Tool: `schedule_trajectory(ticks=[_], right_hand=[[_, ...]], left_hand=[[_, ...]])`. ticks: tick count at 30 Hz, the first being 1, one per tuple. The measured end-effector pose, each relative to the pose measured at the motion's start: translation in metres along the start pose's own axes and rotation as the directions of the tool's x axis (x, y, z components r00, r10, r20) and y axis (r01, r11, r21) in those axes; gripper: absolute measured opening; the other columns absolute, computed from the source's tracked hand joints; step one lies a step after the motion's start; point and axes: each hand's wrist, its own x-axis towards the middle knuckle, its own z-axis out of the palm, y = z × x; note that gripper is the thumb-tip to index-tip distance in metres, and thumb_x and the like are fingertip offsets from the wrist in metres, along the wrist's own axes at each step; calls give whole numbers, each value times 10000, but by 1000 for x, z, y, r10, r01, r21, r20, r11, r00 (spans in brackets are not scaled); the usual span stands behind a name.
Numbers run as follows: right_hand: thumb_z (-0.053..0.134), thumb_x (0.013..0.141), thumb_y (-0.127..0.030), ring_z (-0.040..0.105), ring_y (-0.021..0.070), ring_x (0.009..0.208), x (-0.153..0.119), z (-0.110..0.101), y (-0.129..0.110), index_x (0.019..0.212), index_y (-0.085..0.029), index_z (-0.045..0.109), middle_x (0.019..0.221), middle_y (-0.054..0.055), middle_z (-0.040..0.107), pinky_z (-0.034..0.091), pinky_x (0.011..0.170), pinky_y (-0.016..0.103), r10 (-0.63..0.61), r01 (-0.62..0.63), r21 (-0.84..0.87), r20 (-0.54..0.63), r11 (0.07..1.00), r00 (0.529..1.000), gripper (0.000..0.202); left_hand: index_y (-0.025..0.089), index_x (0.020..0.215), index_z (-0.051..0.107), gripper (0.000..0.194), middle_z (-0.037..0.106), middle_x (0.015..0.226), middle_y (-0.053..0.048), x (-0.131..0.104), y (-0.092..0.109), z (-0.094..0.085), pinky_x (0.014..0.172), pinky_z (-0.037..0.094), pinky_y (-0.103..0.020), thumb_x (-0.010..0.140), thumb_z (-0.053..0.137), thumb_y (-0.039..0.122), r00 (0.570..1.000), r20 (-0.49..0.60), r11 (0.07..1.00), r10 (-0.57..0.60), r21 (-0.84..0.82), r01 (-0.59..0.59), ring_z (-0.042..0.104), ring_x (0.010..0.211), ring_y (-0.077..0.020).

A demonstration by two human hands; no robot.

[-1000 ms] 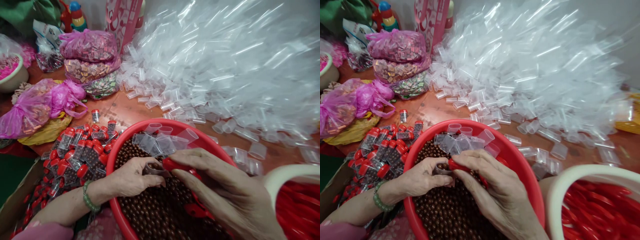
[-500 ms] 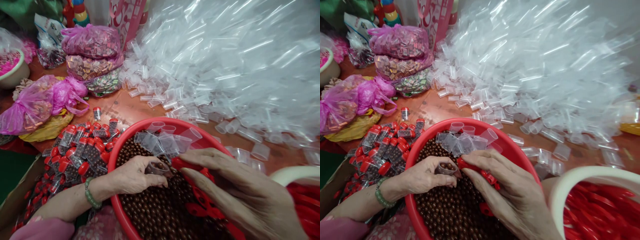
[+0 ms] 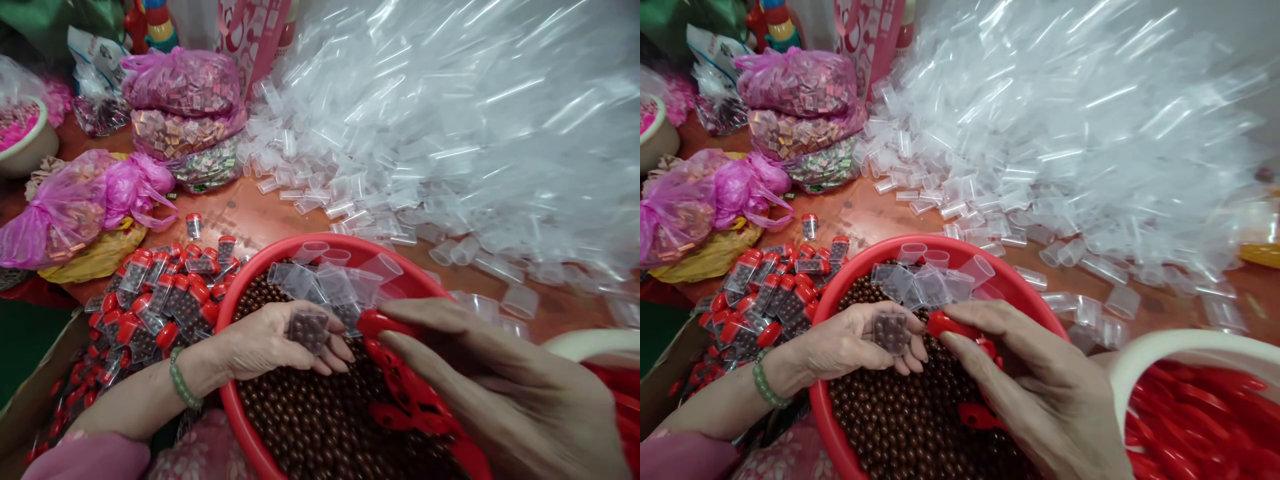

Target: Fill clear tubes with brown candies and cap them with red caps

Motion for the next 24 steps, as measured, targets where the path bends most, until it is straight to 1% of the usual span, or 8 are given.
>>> schedule_trajectory(ticks=[2,4,7,9,11,18,22,24], right_hand=[[739,815,-297,717,190,721,5,11,-7,943,-307,745,854,12,757,595,618,287,130,-123,116,-56,986,990,129],[752,793,-309,708,179,691,12,21,-13,902,-288,748,855,8,759,583,583,277,195,-181,186,-57,966,979,110],[749,784,-332,643,150,513,18,31,-18,867,-260,734,697,-9,716,520,429,250,175,-181,274,44,945,984,111],[726,806,-344,531,115,361,17,36,-18,892,-250,713,552,-44,628,429,315,227,197,-232,343,134,910,971,128],[717,815,-345,446,93,291,13,40,-16,895,-237,695,482,-70,555,368,265,213,221,-271,384,170,882,960,136],[737,800,-283,506,74,387,0,49,-13,815,-232,680,670,-35,652,420,321,188,209,-211,447,54,869,976,78],[727,812,-266,545,88,433,2,48,-10,808,-235,686,707,-21,681,454,358,192,143,-138,376,15,916,990,52],[727,812,-262,610,112,527,4,46,-7,796,-235,693,708,-14,687,519,452,203,103,-103,306,16,947,995,46]], left_hand=[[133,1028,656,455,706,929,-80,0,0,-2,753,518,-271,585,736,68,998,55,1000,-10,-28,12,688,853,-173],[130,1050,666,434,707,937,-90,0,0,-3,763,524,-280,629,770,116,994,109,1000,-21,-14,23,686,870,-181],[123,1013,692,358,713,929,-98,-1,-1,-4,784,519,-293,698,811,244,986,163,999,-17,36,11,675,867,-180],[113,962,711,353,720,929,-110,-2,-2,-4,813,515,-304,722,814,351,985,173,995,-15,96,-2,668,856,-177],[108,921,721,389,723,918,-113,-3,-4,-5,830,515,-311,723,811,431,986,169,988,-14,157,-13,663,826,-168],[126,829,670,432,656,771,-26,-2,-6,-1,738,515,-250,680,830,499,996,92,971,9,238,-31,616,713,-111],[128,827,636,344,629,763,-18,-1,-5,-1,662,501,-223,752,793,426,996,80,953,27,300,-50,604,697,-105],[127,843,618,289,624,770,-19,-2,-4,-1,642,494,-219,803,752,380,997,71,943,11,331,-34,596,679,-99]])
